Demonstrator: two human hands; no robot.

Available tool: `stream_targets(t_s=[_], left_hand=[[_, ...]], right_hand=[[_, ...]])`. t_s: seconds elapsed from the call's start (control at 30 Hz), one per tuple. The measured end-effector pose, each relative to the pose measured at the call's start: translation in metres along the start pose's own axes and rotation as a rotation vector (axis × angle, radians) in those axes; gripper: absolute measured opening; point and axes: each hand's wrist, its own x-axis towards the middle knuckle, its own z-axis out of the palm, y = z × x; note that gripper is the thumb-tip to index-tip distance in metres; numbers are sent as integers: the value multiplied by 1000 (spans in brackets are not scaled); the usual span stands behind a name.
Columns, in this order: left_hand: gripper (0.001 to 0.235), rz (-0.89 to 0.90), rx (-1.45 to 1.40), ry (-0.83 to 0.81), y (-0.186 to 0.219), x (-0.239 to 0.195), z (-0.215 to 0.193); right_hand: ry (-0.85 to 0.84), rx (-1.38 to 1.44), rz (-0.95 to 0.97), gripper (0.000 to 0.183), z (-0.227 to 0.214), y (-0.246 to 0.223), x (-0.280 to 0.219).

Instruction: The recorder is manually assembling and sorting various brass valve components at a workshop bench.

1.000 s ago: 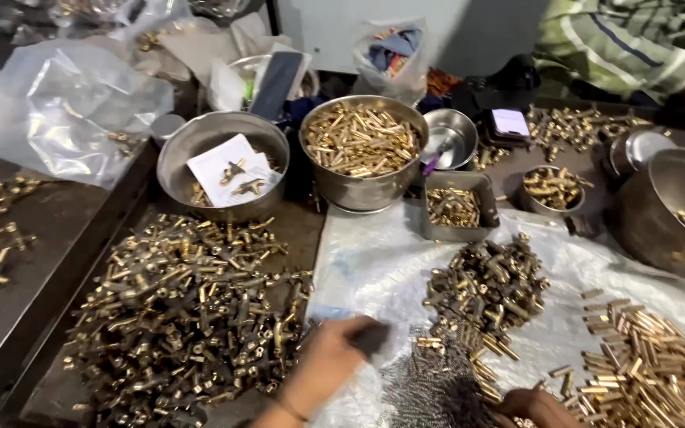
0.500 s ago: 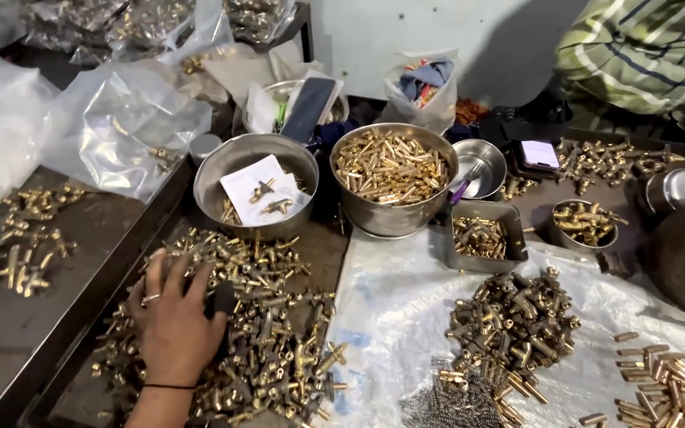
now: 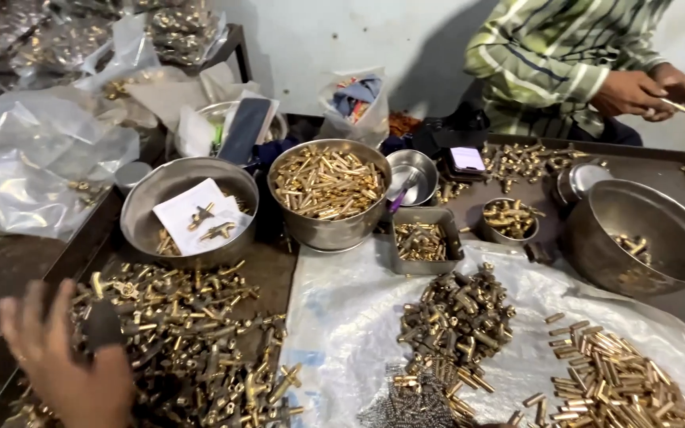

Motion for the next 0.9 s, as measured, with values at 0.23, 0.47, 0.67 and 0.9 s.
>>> stream_targets(t_s=[0.23,0.47,0.67,0.9], left_hand=[[47,-1224,-1332,-806,176,-136,115],[35,-939,-1578,-1188,216,-201,142],[22,-1193,-1416,-1264,196,-222,165],[22,-1059,-1260,-1396,198,-201,149]], right_hand=[[224,32,347,40,-242,-374,203],[355,-102,260,43,-211,-373,195],[248,-140,421,41,-216,-385,202],[93,-293,661,37,-230,-397,224]])
